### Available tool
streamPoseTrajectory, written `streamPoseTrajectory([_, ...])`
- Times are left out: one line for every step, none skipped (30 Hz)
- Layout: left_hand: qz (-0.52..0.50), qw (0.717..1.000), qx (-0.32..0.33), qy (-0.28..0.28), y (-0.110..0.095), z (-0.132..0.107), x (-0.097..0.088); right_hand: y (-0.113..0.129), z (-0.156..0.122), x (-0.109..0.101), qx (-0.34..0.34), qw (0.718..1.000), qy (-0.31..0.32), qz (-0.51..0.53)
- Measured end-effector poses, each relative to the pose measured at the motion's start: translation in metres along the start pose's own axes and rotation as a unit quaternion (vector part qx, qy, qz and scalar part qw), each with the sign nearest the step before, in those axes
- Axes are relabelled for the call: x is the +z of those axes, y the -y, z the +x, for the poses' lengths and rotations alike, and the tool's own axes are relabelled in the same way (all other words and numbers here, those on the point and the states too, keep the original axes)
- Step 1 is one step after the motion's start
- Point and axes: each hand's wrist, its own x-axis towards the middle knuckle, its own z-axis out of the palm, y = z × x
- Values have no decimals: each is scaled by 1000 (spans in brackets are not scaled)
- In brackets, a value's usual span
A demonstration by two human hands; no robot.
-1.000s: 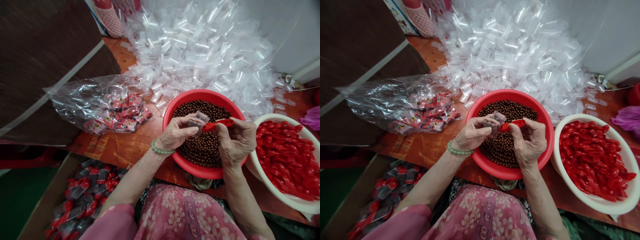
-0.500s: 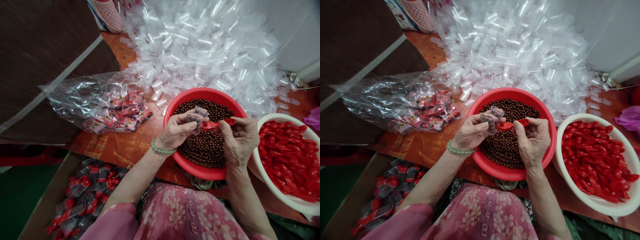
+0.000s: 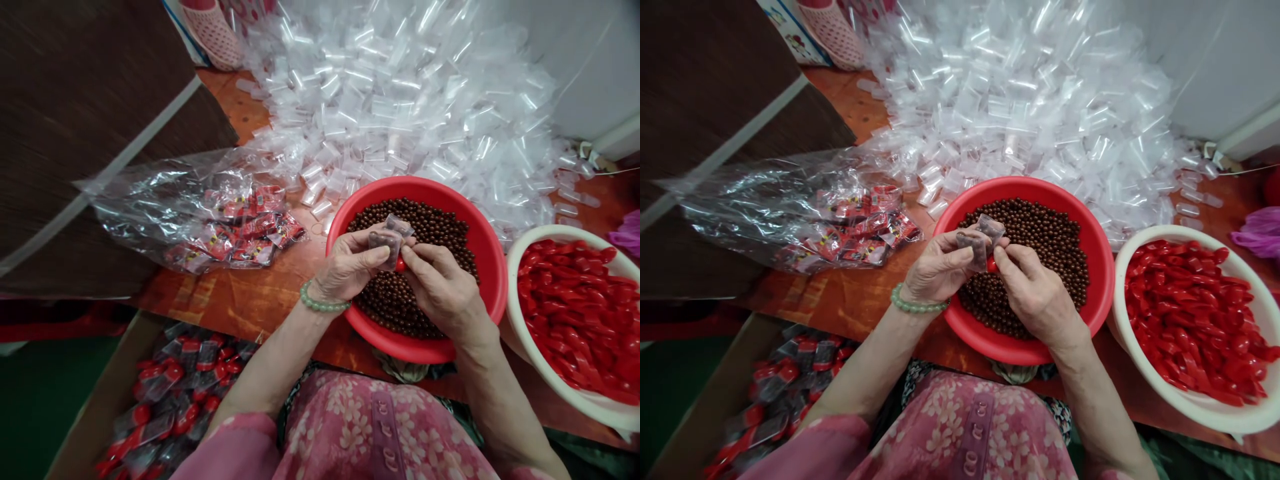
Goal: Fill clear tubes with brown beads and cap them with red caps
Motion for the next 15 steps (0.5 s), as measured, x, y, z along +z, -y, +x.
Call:
streamPoseTrajectory([2,1000,-1,1,0,0,0,0,0,0,-13,1000,6,-14])
streamPoseTrajectory([5,1000,-2,1,-1,-1,-1,0,-1,-1,-24,999,10,-20])
streamPoseTrajectory([11,1000,-3,2,-1,-1,-1,0,-1,-2,-31,999,12,-17])
streamPoseTrajectory([18,1000,-3,5,-1,-2,-1,-1,-1,-4,-30,999,13,-4])
streamPoseTrajectory([27,1000,1,10,-1,-3,-1,-2,-1,-6,-19,1000,16,19])
streamPoseTrajectory([36,999,7,18,-1,-3,-1,-3,-1,-8,2,999,19,49])
streamPoseTrajectory([46,999,15,26,-1,-4,-1,-3,-1,-10,36,996,17,86])
streamPoseTrajectory([55,998,24,34,-1,-5,-1,-4,-1,-12,83,989,6,123])
streamPoseTrajectory([65,997,32,40,-1,-5,0,-5,-1,-14,138,977,-16,159])
streamPoseTrajectory([75,996,37,42,-1,-5,0,-6,0,-15,192,961,-49,191])
streamPoseTrajectory([86,995,41,42,-1,-5,1,-6,2,-15,236,943,-89,218])
streamPoseTrajectory([96,994,44,40,-1,-5,1,-6,4,-15,264,925,-129,241])
streamPoseTrajectory([106,992,48,38,-1,-5,2,-5,7,-14,278,911,-160,259])
streamPoseTrajectory([115,991,50,38,-1,-5,2,-5,10,-13,278,904,-180,270])
streamPoseTrajectory([120,991,50,39,-2,-5,2,-4,13,-11,272,904,-189,270])
